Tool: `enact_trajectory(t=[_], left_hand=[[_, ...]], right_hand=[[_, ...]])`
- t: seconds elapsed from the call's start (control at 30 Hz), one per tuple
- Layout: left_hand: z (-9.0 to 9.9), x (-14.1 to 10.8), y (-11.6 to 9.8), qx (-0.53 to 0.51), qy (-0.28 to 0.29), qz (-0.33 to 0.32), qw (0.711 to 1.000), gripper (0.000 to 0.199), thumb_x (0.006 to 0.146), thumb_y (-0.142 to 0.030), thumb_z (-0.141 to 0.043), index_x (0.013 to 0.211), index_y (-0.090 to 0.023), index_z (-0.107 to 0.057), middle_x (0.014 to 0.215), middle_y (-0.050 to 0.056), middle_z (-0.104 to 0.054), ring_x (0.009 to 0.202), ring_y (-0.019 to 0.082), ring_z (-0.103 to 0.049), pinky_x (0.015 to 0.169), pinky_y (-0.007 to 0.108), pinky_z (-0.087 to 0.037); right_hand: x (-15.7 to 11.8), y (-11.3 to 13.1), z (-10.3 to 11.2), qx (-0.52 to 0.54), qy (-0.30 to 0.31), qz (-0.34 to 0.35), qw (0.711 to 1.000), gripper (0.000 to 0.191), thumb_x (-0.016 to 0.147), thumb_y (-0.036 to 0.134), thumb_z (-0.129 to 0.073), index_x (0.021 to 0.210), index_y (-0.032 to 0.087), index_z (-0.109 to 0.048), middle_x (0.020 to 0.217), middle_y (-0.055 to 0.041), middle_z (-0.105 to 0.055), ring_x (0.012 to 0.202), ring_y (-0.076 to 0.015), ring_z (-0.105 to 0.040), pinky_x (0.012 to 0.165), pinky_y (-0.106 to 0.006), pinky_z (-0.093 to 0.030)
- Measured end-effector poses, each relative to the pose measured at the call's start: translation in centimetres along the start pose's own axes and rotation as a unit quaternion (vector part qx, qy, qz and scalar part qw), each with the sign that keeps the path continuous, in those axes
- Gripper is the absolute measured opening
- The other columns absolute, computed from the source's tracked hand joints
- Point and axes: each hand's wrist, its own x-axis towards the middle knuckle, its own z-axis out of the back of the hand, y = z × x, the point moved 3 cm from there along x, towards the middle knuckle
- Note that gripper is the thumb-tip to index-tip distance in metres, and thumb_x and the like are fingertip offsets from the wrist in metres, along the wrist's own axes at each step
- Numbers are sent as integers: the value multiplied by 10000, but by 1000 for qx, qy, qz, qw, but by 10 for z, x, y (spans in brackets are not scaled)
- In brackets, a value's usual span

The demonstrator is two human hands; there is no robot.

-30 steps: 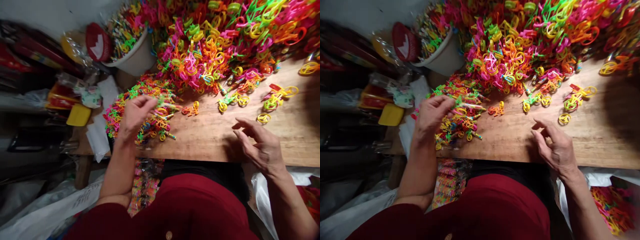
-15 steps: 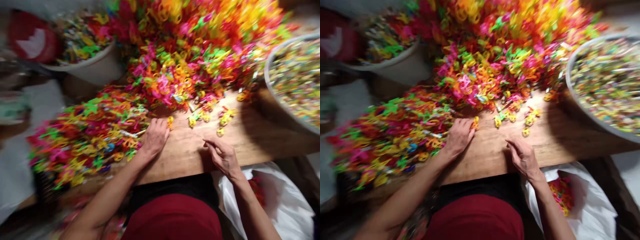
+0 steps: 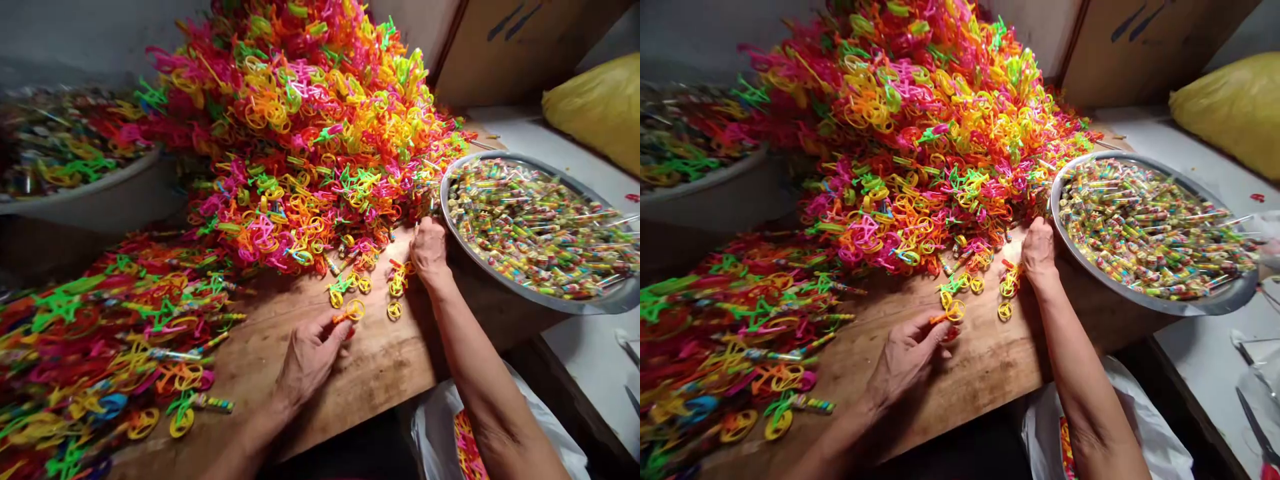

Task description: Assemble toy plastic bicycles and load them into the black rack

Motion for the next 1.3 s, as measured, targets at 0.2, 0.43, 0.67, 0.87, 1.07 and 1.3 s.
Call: enact_trajectory(t=[0.2,0.43,0.67,0.87,1.07,1.3], left_hand=[[-10,10,6,-219,16,112,969,560,725,-536,-846,1043,-101,-695,977,104,-745,780,175,-727,671,279,-650],[8,15,5,-344,28,153,926,322,817,-242,-782,1056,-94,-625,979,138,-776,741,189,-765,608,251,-648],[18,-2,7,-384,161,138,899,295,827,-251,-785,1031,-86,-651,925,141,-789,720,217,-779,582,245,-641],[16,-20,16,-385,224,135,885,434,811,-353,-822,1109,-76,-671,952,154,-791,780,252,-791,584,245,-640],[12,-24,16,-375,241,129,886,583,824,-364,-815,1309,-129,-591,900,114,-795,777,268,-792,598,284,-650],[5,-24,17,-362,241,144,889,511,822,-360,-817,1213,-87,-634,935,143,-792,750,248,-786,580,273,-644]], right_hand=[[27,5,-21,-7,2,-27,1000,411,892,88,-327,1177,29,-617,998,-240,-637,964,-332,-626,873,-503,-528],[-32,27,35,-5,35,-30,999,277,909,218,-495,1066,90,-684,1073,-246,-636,958,-355,-644,857,-545,-510],[-136,83,80,267,209,280,898,196,955,201,-548,1079,181,-698,920,-72,-733,801,-181,-692,718,-295,-547],[-180,82,70,407,238,227,852,316,954,137,-564,1231,220,-691,1149,-63,-758,1044,-186,-721,915,-311,-568],[-189,82,63,495,212,91,838,116,944,270,-656,1025,242,-734,992,-38,-764,903,-169,-731,797,-277,-600],[-203,68,58,513,224,26,829,131,918,294,-702,1028,232,-738,966,-35,-756,872,-154,-731,768,-246,-614]])
